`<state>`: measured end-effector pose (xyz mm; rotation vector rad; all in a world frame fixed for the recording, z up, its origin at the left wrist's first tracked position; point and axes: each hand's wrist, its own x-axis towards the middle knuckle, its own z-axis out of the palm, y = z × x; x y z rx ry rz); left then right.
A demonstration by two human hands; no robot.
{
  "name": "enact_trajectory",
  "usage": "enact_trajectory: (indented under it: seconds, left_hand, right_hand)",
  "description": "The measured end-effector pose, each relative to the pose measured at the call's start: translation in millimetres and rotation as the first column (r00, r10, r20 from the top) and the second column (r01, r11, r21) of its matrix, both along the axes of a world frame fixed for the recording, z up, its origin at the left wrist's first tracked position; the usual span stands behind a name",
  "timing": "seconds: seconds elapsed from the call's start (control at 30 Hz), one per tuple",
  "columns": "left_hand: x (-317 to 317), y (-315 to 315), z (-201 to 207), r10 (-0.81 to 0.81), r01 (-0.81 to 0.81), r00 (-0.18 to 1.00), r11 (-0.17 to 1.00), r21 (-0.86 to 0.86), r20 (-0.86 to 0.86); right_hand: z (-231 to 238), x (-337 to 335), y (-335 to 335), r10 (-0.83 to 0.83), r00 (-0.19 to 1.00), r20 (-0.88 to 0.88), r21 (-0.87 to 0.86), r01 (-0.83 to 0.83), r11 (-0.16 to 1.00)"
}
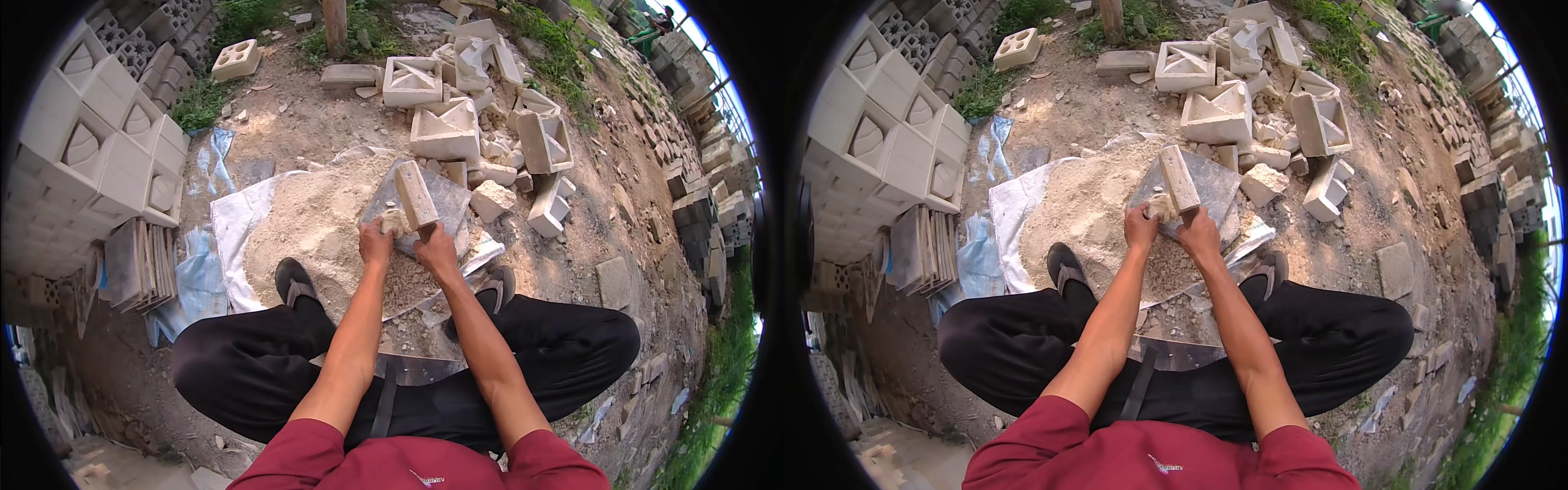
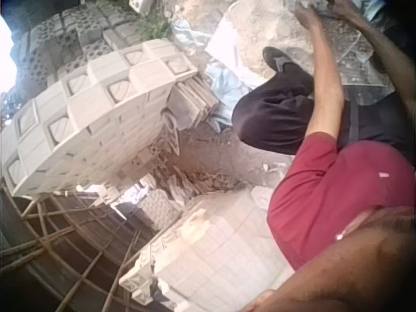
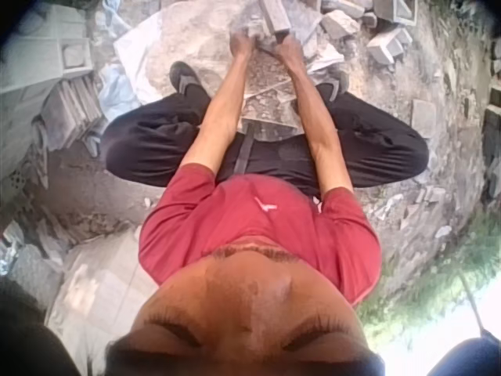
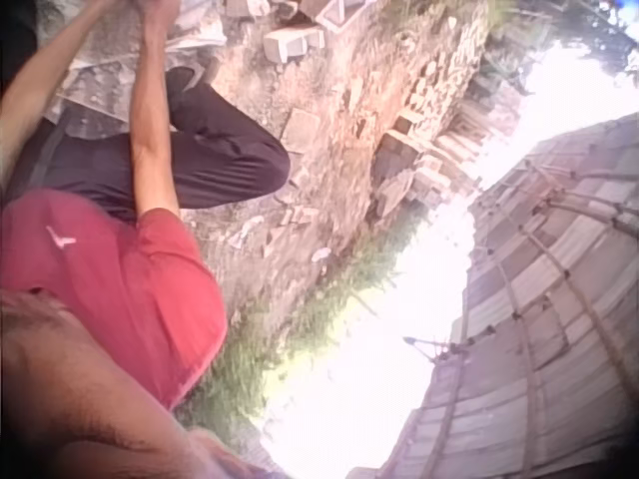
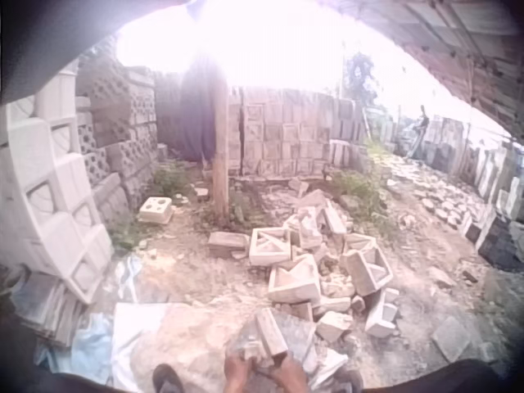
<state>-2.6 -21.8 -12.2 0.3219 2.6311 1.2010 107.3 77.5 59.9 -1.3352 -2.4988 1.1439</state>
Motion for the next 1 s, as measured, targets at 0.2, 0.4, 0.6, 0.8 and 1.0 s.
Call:
enact_trajectory:
  seconds: [0.2,0.4,0.6,0.8,1.0]
  left_hand:
    - [5,10,11,-0.017,0.018,0.999,1.0,-0.012,0.036]
    - [-2,2,2,-0.048,0.048,0.999,0.999,-0.019,-0.003]
    - [0,11,11,-0.065,0.066,0.997,0.997,-0.027,0.042]
    - [-3,1,10,-0.091,0.092,0.996,0.993,-0.072,0.017]
    - [-4,6,17,-0.104,0.109,0.992,0.99,-0.084,0.071]
  right_hand:
    - [-13,2,-1,0.027,1.0,0.014,0.051,-0.028,0.998]
    - [-14,-6,8,0.033,0.999,-0.03,0.075,-0.031,0.997]
    - [-18,-2,7,0.028,0.999,-0.034,0.073,-0.025,0.997]
    - [-7,-12,20,0.085,0.996,-0.028,0.071,-0.083,0.994]
    - [-10,-6,8,0.059,0.998,-0.024,0.074,-0.057,0.996]
